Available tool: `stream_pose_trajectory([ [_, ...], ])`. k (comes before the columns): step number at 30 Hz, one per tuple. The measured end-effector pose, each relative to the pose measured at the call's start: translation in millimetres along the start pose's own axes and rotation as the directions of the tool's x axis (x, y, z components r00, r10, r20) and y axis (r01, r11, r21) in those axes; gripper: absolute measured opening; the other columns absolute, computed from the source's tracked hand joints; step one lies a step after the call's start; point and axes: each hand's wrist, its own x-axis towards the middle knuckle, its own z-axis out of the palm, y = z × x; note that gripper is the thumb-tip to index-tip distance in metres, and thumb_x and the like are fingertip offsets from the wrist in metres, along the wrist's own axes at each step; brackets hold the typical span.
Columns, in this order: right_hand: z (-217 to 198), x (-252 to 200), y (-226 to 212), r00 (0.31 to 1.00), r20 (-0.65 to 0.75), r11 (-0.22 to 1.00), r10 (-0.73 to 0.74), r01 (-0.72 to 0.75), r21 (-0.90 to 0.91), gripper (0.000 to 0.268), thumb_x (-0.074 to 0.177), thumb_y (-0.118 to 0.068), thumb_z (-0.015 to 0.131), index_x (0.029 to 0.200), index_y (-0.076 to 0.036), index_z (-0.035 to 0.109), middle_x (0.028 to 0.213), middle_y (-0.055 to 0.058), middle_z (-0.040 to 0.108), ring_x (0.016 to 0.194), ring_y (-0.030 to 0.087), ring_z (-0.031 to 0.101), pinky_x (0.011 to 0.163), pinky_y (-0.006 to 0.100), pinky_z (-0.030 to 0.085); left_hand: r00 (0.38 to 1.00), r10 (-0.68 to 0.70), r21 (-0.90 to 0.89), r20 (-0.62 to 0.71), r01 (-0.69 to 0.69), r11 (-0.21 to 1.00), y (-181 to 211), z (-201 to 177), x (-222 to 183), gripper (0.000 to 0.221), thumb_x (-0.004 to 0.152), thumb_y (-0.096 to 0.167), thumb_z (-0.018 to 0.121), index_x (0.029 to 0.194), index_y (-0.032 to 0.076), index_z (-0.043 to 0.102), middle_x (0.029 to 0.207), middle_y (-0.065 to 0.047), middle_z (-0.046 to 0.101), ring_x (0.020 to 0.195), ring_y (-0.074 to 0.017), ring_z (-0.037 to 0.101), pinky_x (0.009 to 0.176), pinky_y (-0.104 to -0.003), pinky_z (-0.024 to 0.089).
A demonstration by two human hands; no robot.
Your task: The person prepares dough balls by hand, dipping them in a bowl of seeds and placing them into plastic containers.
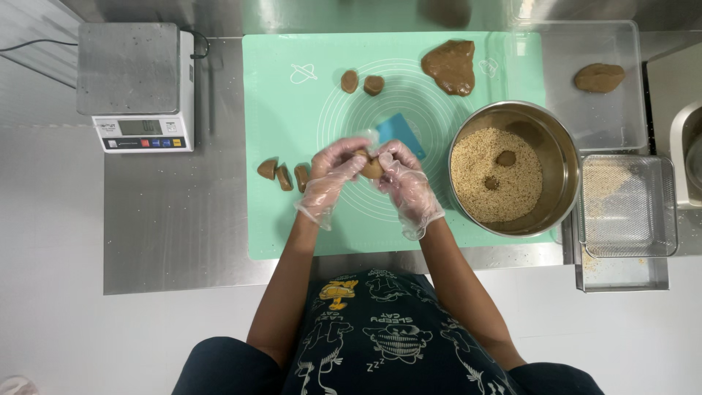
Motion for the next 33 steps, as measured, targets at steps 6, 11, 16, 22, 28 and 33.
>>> stream_pose_trajectory([
  [6,10,2,11,0.954,-0.113,0.888,-0.279,0.211,-0.408,0.001,0.104,-0.011,0.064,0.104,-0.011,0.063,0.091,0.002,0.065,0.075,0.009,0.054,0.064,0.023,0.045,0.926,0.376,0.61,0.033,-0.317,0.726,26,26,-21,0.033,0.103,0.008,0.064,0.135,0.011,0.069,0.121,-0.004,0.072,0.101,-0.0103,0.072,0.083,-0.023,0.063],
  [11,21,4,11,0.909,-0.149,0.885,-0.39,0.325,-0.332,0.004,0.103,-0.012,0.06,0.106,-0.009,0.059,0.094,0.001,0.066,0.08,0.01,0.064,0.065,0.026,0.055,0.851,0.464,0.839,0.247,-0.427,0.337,30,30,-23,0.04,0.091,0.019,0.076,0.129,0.009,0.067,0.125,-0.007,0.069,0.1,-0.018,0.071,0.08,-0.025,0.059],
  [16,25,-15,1,0.957,0.097,0.866,-0.273,0.288,-0.409,0.027,0.098,-0.02,0.062,0.123,-0.01,0.059,0.099,0.004,0.069,0.083,0.011,0.066,0.071,0.025,0.052,0.884,0.454,0.571,0.113,-0.431,0.698,11,8,-11,0.026,0.1,0.005,0.068,0.126,0.009,0.071,0.123,-0.008,0.066,0.106,-0.0221,0.07,0.09,-0.026,0.06],
  [22,2,-6,25,0.876,0.135,0.596,-0.464,0.421,-0.683,0.008,0.108,-0.018,0.063,0.109,-0.01,0.06,0.092,0.003,0.068,0.077,0.008,0.065,0.068,0.025,0.056,0.977,0.044,0.054,-0.21,-0.034,0.998,-7,17,2,0.032,0.085,0.004,0.074,0.114,0.012,0.061,0.086,0.0,0.065,0.077,-0.0079,0.062,0.065,-0.022,0.054],
  [28,3,7,23,0.888,0.05,0.587,-0.458,0.343,-0.733,0.005,0.105,-0.011,0.06,0.11,-0.01,0.06,0.092,0.004,0.07,0.074,0.011,0.064,0.061,0.029,0.055,0.95,-0.097,0.023,-0.296,0.108,0.994,-18,18,-9,0.023,0.102,0.018,0.068,0.115,0.0,0.074,0.087,-0.003,0.07,0.07,-0.0078,0.057,0.062,-0.023,0.05],
  [33,2,-1,8,0.844,0.359,0.369,-0.398,0.505,-0.78,0.021,0.101,-0.013,0.064,0.118,-0.007,0.055,0.105,0.007,0.069,0.093,0.018,0.069,0.077,0.034,0.059,0.966,-0.112,0.016,-0.234,0.12,0.993,-15,5,-9,0.03,0.097,0.017,0.071,0.121,-0.001,0.074,0.095,-0.004,0.075,0.079,-0.0097,0.064,0.071,-0.025,0.056],
])
